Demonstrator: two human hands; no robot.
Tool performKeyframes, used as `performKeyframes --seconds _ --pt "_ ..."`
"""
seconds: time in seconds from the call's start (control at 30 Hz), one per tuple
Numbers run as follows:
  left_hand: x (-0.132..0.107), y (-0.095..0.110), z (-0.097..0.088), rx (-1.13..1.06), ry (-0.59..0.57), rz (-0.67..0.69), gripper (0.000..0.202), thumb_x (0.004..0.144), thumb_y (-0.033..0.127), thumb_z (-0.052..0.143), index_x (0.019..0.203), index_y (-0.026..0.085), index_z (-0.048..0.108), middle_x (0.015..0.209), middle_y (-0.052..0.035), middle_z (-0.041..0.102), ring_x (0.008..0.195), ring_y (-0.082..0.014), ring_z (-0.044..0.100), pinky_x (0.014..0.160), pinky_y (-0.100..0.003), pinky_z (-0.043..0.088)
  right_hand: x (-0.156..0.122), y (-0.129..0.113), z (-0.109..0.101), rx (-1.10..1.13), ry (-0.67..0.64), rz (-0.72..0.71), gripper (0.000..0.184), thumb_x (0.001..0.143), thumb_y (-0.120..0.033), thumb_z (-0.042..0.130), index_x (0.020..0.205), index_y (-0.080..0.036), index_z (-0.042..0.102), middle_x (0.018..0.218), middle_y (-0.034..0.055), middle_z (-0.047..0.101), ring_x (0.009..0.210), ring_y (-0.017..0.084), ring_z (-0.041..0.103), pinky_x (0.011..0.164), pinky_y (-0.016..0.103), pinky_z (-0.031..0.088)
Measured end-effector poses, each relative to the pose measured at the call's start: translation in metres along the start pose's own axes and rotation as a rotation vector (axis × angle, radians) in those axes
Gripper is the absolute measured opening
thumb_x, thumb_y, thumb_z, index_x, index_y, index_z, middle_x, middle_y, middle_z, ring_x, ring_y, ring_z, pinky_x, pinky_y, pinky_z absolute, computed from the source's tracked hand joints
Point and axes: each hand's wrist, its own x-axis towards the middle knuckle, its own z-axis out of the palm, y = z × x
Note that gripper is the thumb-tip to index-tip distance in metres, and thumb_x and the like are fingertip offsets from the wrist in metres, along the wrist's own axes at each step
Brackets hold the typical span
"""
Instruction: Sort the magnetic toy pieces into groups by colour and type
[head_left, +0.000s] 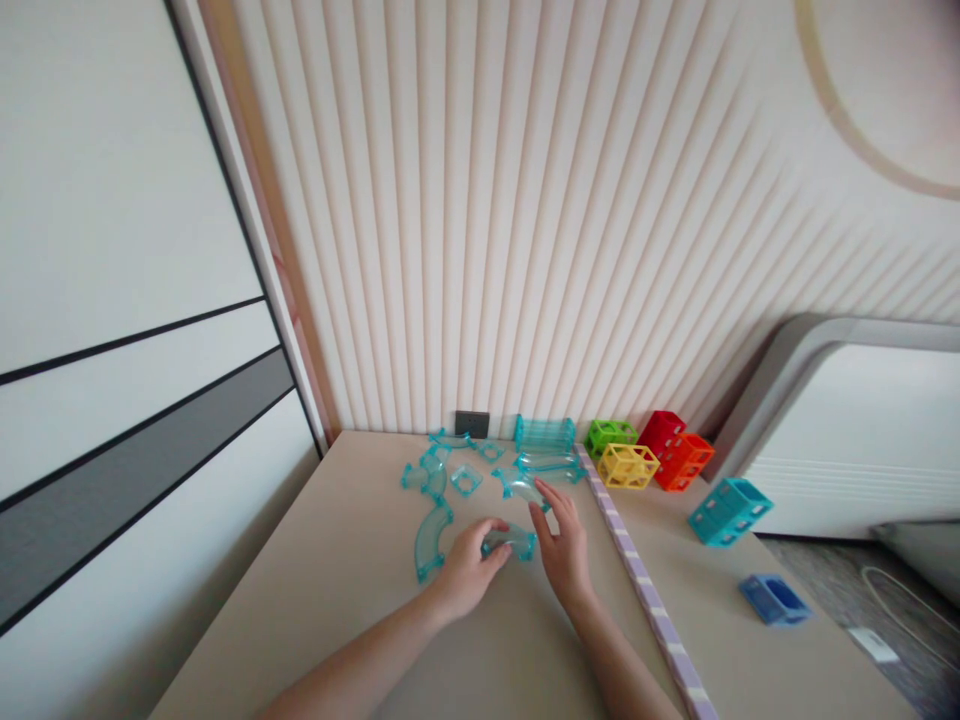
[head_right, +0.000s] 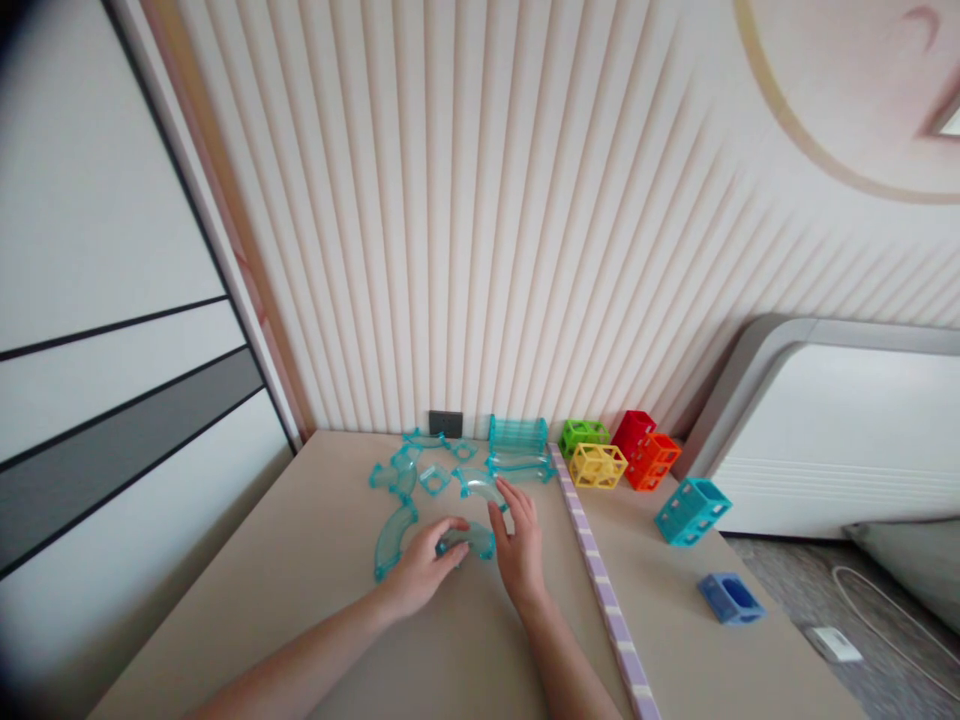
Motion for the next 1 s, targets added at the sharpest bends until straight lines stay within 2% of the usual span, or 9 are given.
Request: performKeyframes --seconds 0.1,0.23,0.4,0.53,0.63,0.73,0.8,0.9,1.0 --pt "0.007 -0.003 -0.003 0.088 0.032 0.051 0.027 0.086 0.032 0.065 0.111 0.025 0.074 0.118 -0.0099 0.076 0.114 -0.0292 0.068 0.105 -0.044 0.050 -0.002 0.001 -0.002 -0.001 -0.035 0.005 0.031 0.097 -0.037 0.060 0.123 -0.025 0.071 0.121 0.0123 0.074 0.115 0.028 0.067 0.098 0.049 0.055" --pt "0.015 -0.009 -0.006 0.172 0.017 0.109 0.028 0.087 0.030 0.065 0.112 0.023 0.076 0.121 -0.0104 0.076 0.114 -0.0284 0.070 0.104 -0.044 0.052 -0.005 0.006 -0.006 -0.007 -0.098 0.000 0.030 0.099 -0.035 0.059 0.124 -0.024 0.071 0.122 0.0123 0.074 0.115 0.027 0.067 0.099 0.047 0.056" --pt "0.022 -0.023 -0.007 0.258 0.010 0.135 0.029 0.086 0.024 0.067 0.113 0.025 0.076 0.130 -0.0087 0.073 0.124 -0.0288 0.066 0.111 -0.047 0.047 -0.011 0.013 -0.011 -0.041 -0.158 -0.011 0.029 0.100 -0.034 0.057 0.122 -0.023 0.072 0.121 0.0125 0.075 0.114 0.028 0.068 0.098 0.046 0.057" --pt "0.028 -0.032 -0.007 0.309 0.033 0.148 0.030 0.086 0.023 0.068 0.115 0.027 0.074 0.129 -0.0078 0.073 0.125 -0.0287 0.065 0.111 -0.047 0.049 -0.012 0.017 -0.011 -0.050 -0.177 -0.027 0.029 0.100 -0.033 0.056 0.120 -0.023 0.074 0.119 0.0123 0.075 0.113 0.028 0.068 0.097 0.047 0.057" --pt "0.027 -0.036 -0.009 0.342 0.078 0.153 0.040 0.086 0.023 0.067 0.126 0.023 0.068 0.136 -0.0121 0.068 0.130 -0.0303 0.062 0.113 -0.049 0.046 -0.011 0.019 -0.012 -0.055 -0.196 -0.048 0.029 0.101 -0.032 0.055 0.121 -0.023 0.073 0.120 0.0126 0.075 0.113 0.028 0.068 0.098 0.048 0.056" --pt "0.018 -0.038 -0.013 0.364 0.125 0.162 0.056 0.087 0.024 0.067 0.141 0.016 0.055 0.146 -0.0186 0.059 0.137 -0.0322 0.055 0.116 -0.050 0.042 -0.011 0.018 -0.012 -0.051 -0.225 -0.073 0.029 0.101 -0.029 0.055 0.124 -0.024 0.072 0.122 0.0123 0.074 0.115 0.027 0.067 0.100 0.048 0.056" --pt "0.009 -0.039 -0.015 0.379 0.148 0.196 0.066 0.087 0.025 0.067 0.149 0.016 0.045 0.148 -0.0187 0.056 0.138 -0.0310 0.053 0.115 -0.048 0.043 -0.011 0.017 -0.010 -0.040 -0.251 -0.094 0.029 0.100 -0.027 0.056 0.125 -0.025 0.071 0.123 0.0116 0.073 0.116 0.027 0.066 0.100 0.047 0.056" --pt "-0.001 -0.042 -0.015 0.447 0.205 0.261 0.074 0.088 0.027 0.069 0.153 0.020 0.036 0.141 -0.0164 0.061 0.130 -0.0293 0.060 0.108 -0.045 0.051 -0.012 0.015 -0.005 -0.013 -0.321 -0.136 0.031 0.100 -0.026 0.056 0.127 -0.027 0.070 0.126 0.0109 0.072 0.119 0.026 0.065 0.103 0.046 0.055" --pt "-0.005 -0.042 -0.013 0.611 0.263 0.303 0.073 0.088 0.024 0.070 0.152 0.020 0.036 0.128 -0.0136 0.067 0.118 -0.0290 0.067 0.099 -0.044 0.056 -0.012 0.016 0.001 0.001 -0.409 -0.152 0.032 0.101 -0.026 0.054 0.129 -0.028 0.069 0.134 0.0117 0.067 0.126 0.026 0.062 0.107 0.046 0.052"
